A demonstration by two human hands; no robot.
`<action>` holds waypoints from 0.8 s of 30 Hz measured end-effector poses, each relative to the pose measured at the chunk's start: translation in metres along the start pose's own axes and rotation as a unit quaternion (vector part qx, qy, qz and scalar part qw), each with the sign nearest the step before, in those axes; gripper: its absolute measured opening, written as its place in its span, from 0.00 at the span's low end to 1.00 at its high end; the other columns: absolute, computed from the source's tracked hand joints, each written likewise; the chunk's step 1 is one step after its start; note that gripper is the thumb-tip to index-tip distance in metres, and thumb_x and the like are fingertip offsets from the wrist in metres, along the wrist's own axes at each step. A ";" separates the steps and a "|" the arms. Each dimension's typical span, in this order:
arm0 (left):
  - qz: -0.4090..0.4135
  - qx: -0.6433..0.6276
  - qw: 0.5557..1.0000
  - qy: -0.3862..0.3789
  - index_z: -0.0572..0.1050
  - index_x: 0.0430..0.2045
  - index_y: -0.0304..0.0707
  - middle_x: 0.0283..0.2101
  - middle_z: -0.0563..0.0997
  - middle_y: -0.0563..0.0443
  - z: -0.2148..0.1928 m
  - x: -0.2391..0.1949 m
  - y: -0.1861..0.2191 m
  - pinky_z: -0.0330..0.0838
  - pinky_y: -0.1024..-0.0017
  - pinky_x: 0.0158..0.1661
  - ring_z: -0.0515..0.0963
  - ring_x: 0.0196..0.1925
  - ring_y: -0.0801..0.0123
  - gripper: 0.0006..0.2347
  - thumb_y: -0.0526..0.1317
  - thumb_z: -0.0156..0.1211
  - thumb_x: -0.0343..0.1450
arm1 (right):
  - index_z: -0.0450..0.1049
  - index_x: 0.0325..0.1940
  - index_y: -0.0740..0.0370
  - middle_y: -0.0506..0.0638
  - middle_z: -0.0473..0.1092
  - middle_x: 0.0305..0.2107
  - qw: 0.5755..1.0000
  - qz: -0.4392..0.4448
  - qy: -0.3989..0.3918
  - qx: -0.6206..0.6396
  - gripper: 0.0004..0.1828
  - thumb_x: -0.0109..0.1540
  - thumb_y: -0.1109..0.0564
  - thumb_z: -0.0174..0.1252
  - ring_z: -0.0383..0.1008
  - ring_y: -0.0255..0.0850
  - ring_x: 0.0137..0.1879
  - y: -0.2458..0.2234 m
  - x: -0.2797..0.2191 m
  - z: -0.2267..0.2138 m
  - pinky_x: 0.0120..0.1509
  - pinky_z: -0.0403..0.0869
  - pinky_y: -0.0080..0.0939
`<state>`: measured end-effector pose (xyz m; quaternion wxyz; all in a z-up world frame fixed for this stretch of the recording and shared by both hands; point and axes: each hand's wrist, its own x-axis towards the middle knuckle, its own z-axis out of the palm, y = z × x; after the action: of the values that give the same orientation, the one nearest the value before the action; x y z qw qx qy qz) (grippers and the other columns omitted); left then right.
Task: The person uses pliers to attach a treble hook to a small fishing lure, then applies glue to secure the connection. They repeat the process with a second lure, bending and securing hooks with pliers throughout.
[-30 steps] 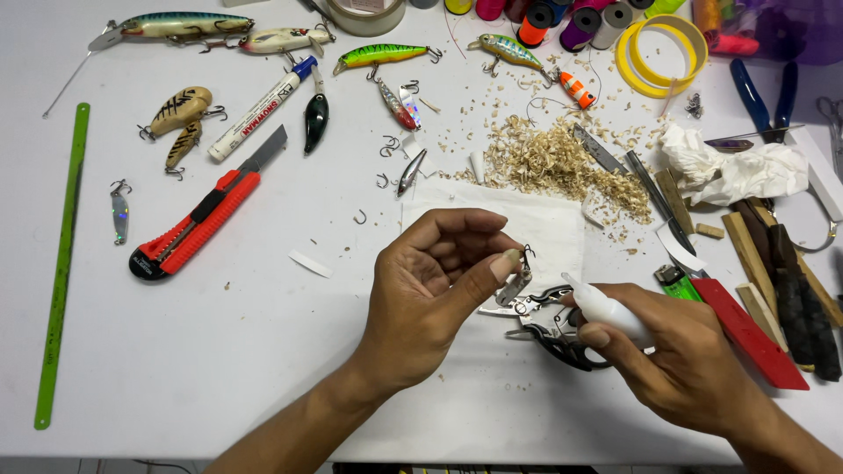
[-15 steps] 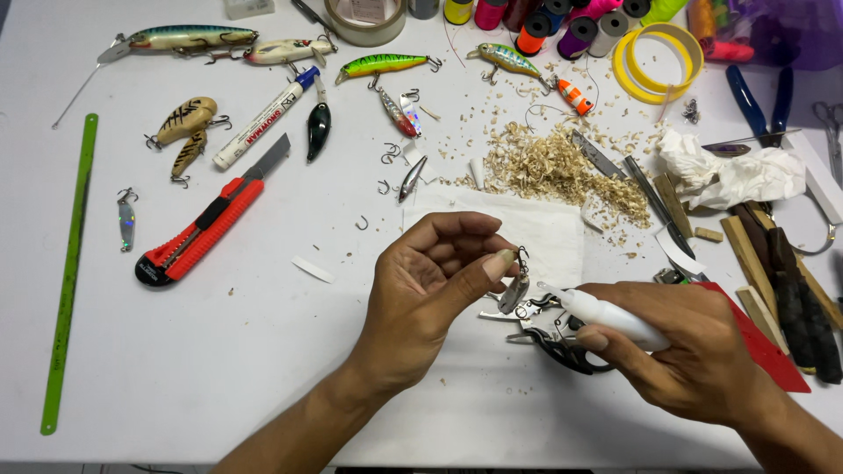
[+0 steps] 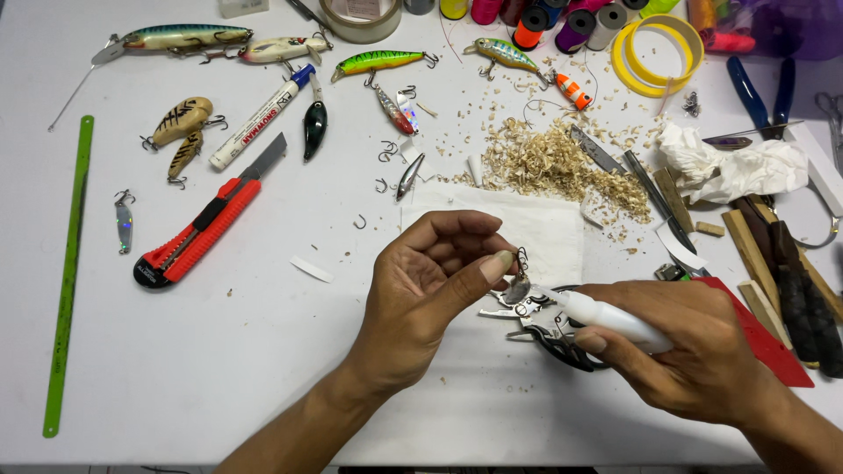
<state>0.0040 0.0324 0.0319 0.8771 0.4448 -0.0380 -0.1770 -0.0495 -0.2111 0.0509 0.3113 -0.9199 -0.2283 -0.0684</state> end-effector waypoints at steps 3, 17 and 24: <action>0.004 -0.003 1.000 -0.008 0.75 0.46 0.30 0.40 0.82 0.45 0.000 -0.001 0.000 0.80 0.70 0.47 0.84 0.42 0.63 0.14 0.33 0.66 0.68 | 0.79 0.46 0.63 0.47 0.81 0.29 1.000 -0.010 -0.003 0.003 0.17 0.58 0.51 0.60 0.72 0.40 0.20 -0.006 0.006 -0.005 0.26 0.69 0.38; -0.008 -0.016 1.000 -0.014 0.75 0.46 0.30 0.40 0.82 0.44 0.001 -0.002 0.002 0.81 0.70 0.48 0.85 0.42 0.62 0.14 0.33 0.66 0.68 | 0.79 0.42 0.64 0.49 0.81 0.27 1.000 0.019 -0.013 -0.002 0.16 0.56 0.51 0.61 0.75 0.41 0.20 -0.006 0.005 -0.009 0.26 0.71 0.39; -0.003 -0.009 1.000 -0.022 0.74 0.46 0.30 0.41 0.82 0.44 0.001 -0.002 0.001 0.81 0.69 0.49 0.85 0.43 0.61 0.14 0.33 0.65 0.69 | 0.79 0.39 0.64 0.48 0.79 0.25 0.998 0.055 -0.003 0.005 0.16 0.56 0.49 0.61 0.72 0.38 0.20 -0.003 -0.002 -0.008 0.24 0.67 0.36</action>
<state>0.0023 0.0332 0.0336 0.8794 0.4332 -0.0548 -0.1898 -0.0524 -0.2140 0.0582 0.3184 -0.9297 -0.1788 -0.0478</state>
